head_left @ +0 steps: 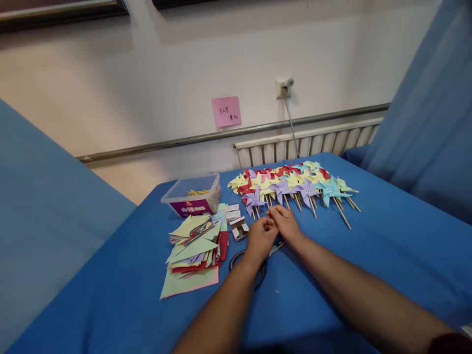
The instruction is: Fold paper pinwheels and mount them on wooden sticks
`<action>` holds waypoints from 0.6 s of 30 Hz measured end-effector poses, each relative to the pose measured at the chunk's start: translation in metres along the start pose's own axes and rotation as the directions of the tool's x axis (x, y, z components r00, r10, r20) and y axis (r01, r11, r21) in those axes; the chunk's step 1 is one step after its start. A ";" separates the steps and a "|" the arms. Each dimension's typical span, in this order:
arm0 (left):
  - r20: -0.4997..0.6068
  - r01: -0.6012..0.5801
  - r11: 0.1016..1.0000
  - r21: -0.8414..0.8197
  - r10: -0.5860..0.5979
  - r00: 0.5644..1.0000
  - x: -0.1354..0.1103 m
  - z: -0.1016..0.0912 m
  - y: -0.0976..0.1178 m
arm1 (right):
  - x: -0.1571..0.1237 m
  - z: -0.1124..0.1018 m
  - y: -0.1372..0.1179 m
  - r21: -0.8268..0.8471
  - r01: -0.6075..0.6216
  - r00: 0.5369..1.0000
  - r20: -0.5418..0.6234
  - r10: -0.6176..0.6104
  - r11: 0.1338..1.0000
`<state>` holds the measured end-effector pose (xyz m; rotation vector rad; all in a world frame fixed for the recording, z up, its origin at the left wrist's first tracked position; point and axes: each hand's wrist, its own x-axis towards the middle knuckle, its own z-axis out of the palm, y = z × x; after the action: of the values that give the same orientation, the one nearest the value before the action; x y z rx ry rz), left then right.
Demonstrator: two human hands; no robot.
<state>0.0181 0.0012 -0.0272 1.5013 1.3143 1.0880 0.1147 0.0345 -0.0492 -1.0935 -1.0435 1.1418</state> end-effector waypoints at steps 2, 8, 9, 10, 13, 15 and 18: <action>0.031 -0.010 0.999 0.044 0.008 0.999 -0.001 0.002 -0.002 | 0.001 -0.001 -0.001 0.027 -0.064 0.997 0.048 0.063 0.998; 0.068 -0.025 0.994 0.104 0.018 0.997 -0.003 0.001 -0.005 | -0.003 0.003 -0.007 0.058 -0.208 0.962 0.195 0.194 0.976; 0.072 -0.026 0.993 0.112 0.018 0.997 -0.003 0.000 -0.006 | -0.004 0.003 -0.007 0.062 -0.227 0.955 0.209 0.210 0.972; 0.076 -0.028 0.993 0.118 0.019 0.997 -0.003 0.000 -0.006 | -0.005 0.003 -0.008 0.066 -0.243 0.950 0.219 0.224 0.968; 0.072 -0.030 0.991 0.127 0.021 0.997 -0.004 0.000 -0.007 | -0.006 0.002 -0.009 0.078 -0.268 0.941 0.237 0.244 0.960; 0.068 -0.035 0.991 0.129 0.027 0.997 -0.004 -0.001 -0.007 | -0.007 0.002 -0.010 0.084 -0.270 0.939 0.241 0.243 0.959; 0.058 -0.043 0.989 0.140 0.035 0.998 -0.007 -0.001 -0.003 | -0.008 0.001 -0.012 0.087 -0.271 0.936 0.256 0.241 0.959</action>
<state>0.0162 -0.0057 -0.0306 1.6560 1.3521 0.9878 0.1141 0.0260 -0.0377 -1.0306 -1.0225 1.5616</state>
